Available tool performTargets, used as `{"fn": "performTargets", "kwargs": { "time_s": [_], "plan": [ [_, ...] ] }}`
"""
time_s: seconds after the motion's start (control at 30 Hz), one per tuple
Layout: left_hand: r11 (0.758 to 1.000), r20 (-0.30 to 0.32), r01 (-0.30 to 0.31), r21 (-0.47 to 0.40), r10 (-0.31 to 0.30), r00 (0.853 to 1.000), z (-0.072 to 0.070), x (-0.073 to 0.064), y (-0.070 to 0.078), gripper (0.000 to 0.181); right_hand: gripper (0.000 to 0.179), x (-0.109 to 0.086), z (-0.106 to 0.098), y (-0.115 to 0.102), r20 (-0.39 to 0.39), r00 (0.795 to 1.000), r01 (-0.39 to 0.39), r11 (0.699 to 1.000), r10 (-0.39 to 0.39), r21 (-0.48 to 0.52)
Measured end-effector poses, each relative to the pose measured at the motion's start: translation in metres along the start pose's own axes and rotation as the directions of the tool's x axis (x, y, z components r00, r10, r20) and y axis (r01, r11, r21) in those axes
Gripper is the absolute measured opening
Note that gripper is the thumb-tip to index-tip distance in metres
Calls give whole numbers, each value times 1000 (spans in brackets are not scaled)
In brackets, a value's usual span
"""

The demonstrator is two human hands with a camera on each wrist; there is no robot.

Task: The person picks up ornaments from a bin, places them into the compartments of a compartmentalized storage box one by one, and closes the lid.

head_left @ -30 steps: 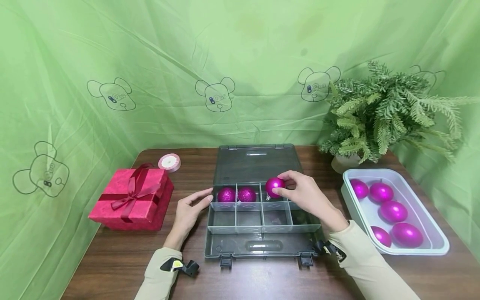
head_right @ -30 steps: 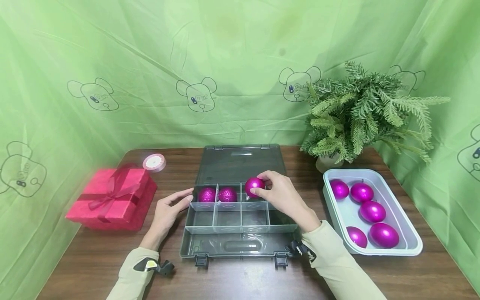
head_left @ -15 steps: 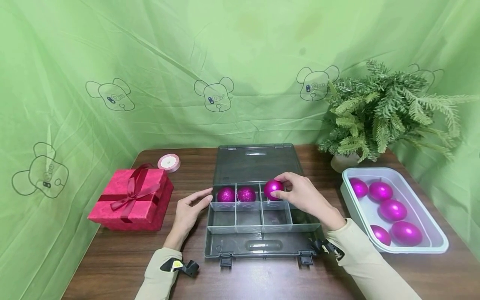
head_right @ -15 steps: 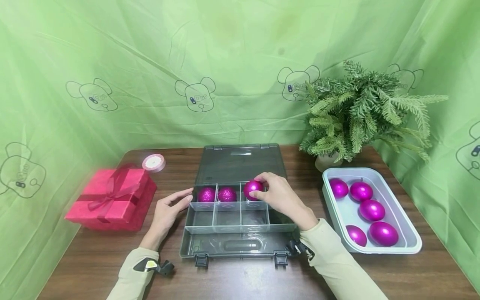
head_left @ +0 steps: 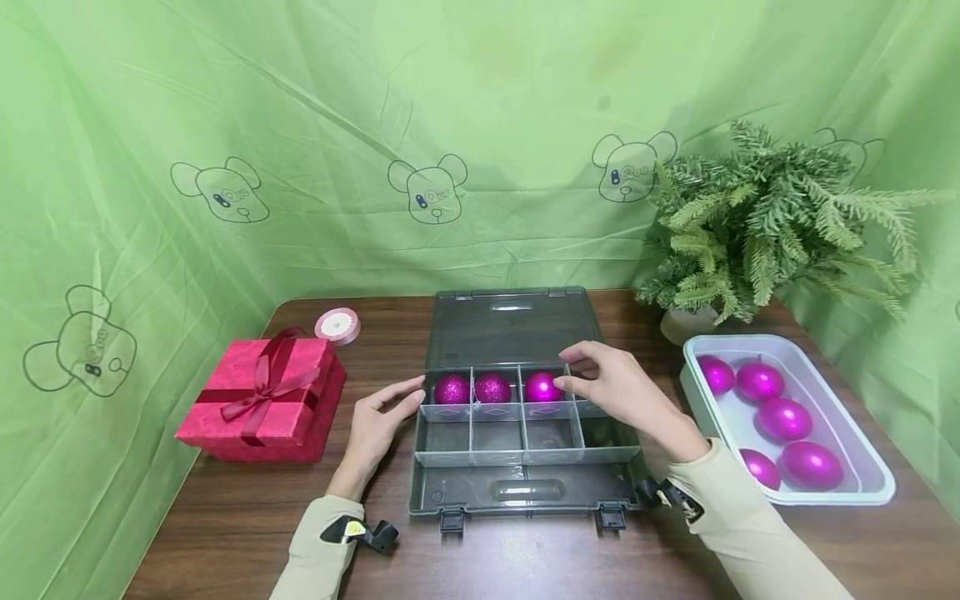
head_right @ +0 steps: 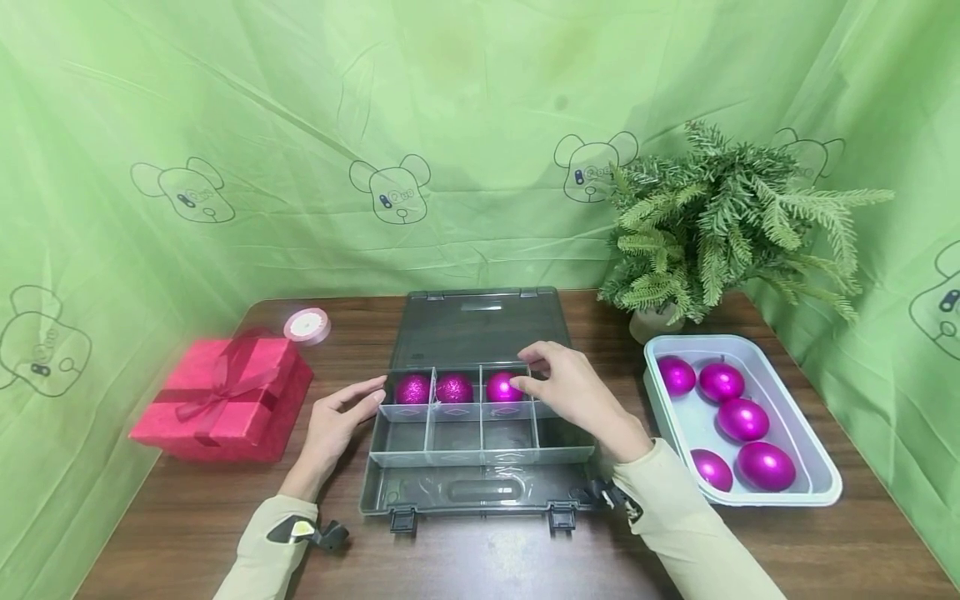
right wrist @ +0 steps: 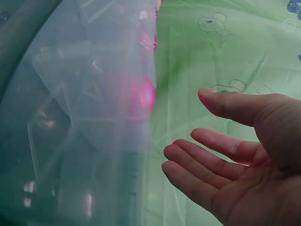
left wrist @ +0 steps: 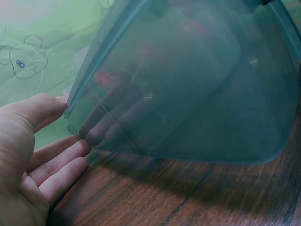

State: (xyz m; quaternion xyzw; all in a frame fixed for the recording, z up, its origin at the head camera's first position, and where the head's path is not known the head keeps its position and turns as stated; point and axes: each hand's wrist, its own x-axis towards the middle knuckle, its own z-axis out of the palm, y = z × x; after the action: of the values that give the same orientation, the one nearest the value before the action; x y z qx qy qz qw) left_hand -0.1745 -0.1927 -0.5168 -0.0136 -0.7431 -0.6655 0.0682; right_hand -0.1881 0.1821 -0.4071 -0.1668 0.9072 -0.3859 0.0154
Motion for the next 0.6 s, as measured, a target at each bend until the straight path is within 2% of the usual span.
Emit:
{"fn": "performTargets", "kwargs": {
  "time_s": [0.33,0.6],
  "plan": [
    [1000,0,-5,-23,5,1000,1,0,-3,30,45,-26,-32,3,-76,997,-27,997,21,-73],
    [1000,-2,-5,-10,5,1000,0,0,-3,30,46,-48,-63,8,-125,991,-61,989,44,-134]
  ]
}}
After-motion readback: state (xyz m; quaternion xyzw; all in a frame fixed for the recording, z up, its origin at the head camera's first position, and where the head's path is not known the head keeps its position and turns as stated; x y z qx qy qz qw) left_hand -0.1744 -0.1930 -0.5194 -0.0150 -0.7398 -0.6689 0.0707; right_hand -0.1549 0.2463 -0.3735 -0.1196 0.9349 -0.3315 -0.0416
